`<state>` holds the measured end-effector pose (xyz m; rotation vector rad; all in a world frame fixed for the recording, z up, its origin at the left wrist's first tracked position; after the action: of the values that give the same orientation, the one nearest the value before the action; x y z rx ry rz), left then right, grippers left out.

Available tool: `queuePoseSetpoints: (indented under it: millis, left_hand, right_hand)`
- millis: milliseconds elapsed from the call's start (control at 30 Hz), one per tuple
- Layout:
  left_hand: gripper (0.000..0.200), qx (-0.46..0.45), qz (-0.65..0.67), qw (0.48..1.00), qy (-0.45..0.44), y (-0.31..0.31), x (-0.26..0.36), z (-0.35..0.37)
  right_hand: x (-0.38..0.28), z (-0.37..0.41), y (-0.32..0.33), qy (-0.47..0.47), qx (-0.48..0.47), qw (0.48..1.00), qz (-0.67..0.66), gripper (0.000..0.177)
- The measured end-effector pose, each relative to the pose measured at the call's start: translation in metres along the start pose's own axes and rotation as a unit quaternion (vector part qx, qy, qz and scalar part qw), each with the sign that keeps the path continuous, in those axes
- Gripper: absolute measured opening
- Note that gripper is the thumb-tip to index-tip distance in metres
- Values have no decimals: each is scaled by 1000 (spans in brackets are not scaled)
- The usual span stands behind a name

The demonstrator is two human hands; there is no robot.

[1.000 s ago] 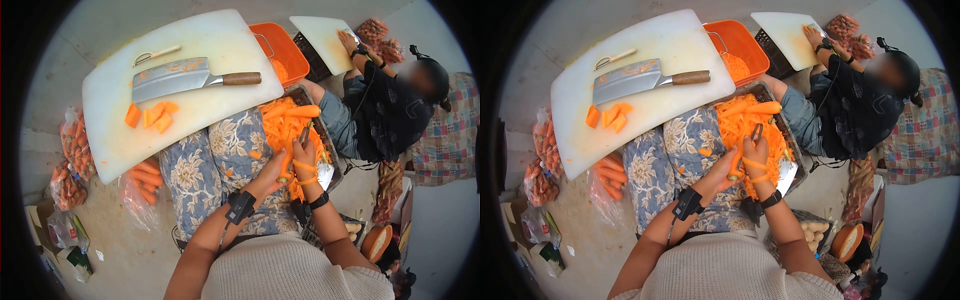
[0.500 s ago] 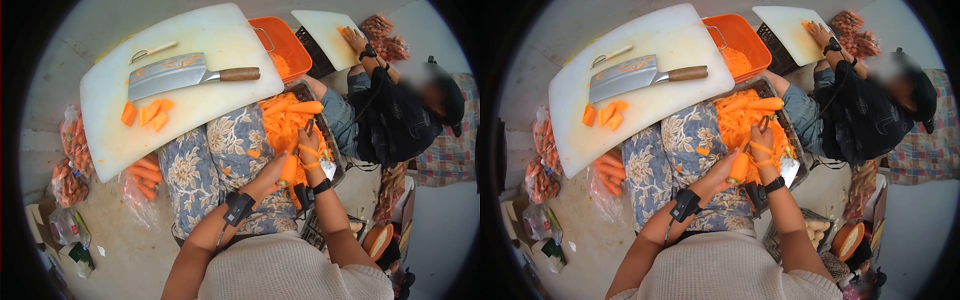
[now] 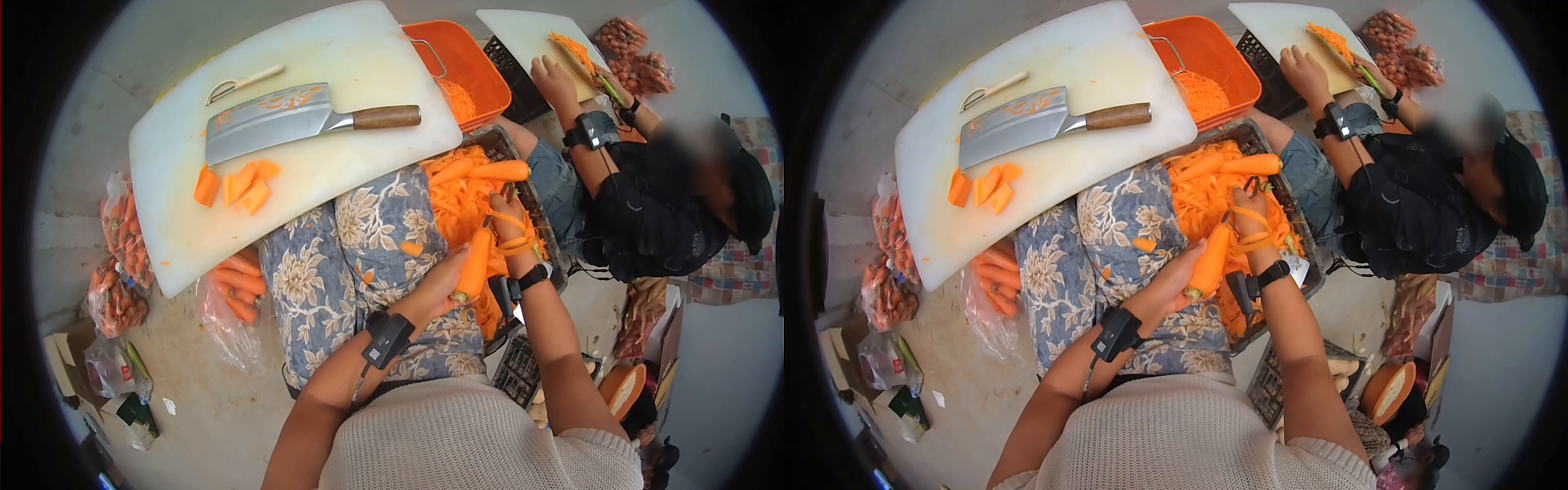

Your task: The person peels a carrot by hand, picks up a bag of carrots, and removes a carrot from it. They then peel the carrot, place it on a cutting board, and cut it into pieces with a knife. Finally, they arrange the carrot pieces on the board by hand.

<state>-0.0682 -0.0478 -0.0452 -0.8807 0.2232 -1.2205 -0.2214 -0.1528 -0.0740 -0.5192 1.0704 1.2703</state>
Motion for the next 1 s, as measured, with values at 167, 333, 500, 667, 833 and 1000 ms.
queuePoseSetpoints:
  millis: [167,333,500,667,833,1000]
  left_hand:
    - [39,-31,9,999,6,-1,-1,1]
    - [40,-56,8,998,3,2,-4,1]
    - [45,-155,52,986,12,6,2,6]
    - [48,-135,101,985,-24,4,2,2]
    - [47,-118,99,987,-37,2,1,1]
    - [43,-73,32,993,-84,-5,9,17]
  right_hand:
    - [12,-9,13,-82,18,995,-58,26]
    - [22,7,20,-70,-22,977,-203,25]
    - [78,-3,41,-157,-122,937,-289,31]
    - [29,70,26,-109,-1,955,-277,28]
    - [-25,119,12,54,26,959,-276,26]
    - [-39,134,-18,262,39,964,-15,26]
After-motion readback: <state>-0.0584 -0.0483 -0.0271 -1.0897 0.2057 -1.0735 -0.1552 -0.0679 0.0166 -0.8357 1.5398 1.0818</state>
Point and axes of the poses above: each hand's wrist, its own z-axis away from the middle knuckle, its own y-axis out of the back of the hand, x = y × z, the point moved 4 cm from there along -z, towards the middle knuckle, and after that the axes turned 5 degrees about -z, right-handed, at the moved point
